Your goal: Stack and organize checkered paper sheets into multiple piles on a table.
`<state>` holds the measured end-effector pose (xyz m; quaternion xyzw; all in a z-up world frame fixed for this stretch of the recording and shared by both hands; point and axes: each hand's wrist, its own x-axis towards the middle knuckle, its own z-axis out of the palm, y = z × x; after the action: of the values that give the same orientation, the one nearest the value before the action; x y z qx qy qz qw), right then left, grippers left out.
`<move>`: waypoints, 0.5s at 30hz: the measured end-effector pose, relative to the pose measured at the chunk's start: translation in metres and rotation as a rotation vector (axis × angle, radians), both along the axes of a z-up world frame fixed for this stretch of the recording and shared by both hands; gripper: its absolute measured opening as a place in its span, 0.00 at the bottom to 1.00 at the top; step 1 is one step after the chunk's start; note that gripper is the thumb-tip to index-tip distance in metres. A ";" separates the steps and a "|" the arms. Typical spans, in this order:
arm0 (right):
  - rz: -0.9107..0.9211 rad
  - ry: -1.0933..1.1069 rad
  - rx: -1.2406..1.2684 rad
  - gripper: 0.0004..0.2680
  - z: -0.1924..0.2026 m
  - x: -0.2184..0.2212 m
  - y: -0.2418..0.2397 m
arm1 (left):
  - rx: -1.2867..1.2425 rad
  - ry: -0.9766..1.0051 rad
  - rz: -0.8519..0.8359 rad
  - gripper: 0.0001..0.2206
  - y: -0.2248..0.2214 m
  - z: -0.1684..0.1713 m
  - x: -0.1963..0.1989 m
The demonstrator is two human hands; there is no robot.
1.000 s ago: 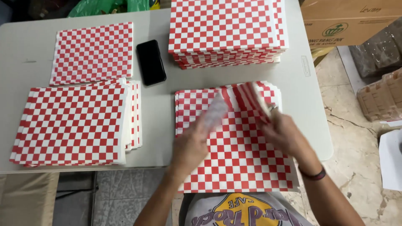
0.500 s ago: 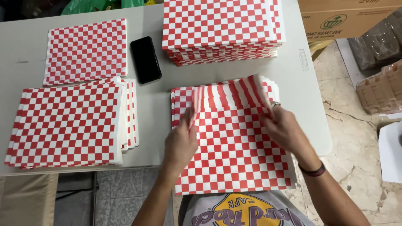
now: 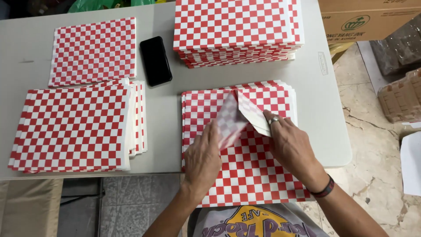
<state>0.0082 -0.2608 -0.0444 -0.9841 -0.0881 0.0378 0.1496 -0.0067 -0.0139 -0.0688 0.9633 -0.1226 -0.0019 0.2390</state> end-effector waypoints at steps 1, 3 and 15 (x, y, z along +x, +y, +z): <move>0.040 -0.041 0.045 0.17 -0.010 -0.001 -0.006 | -0.035 0.008 -0.019 0.34 0.000 0.006 -0.003; 0.079 -0.075 0.093 0.23 -0.016 0.001 -0.018 | -0.067 0.022 -0.037 0.35 0.009 0.009 -0.002; -0.252 0.348 0.279 0.03 0.009 0.010 -0.017 | -0.615 0.438 0.243 0.13 0.020 0.037 0.008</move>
<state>0.0178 -0.2780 -0.0350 -0.9358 0.0581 0.1751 0.3004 0.0014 0.0057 -0.0321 0.8309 0.0512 -0.1421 0.5355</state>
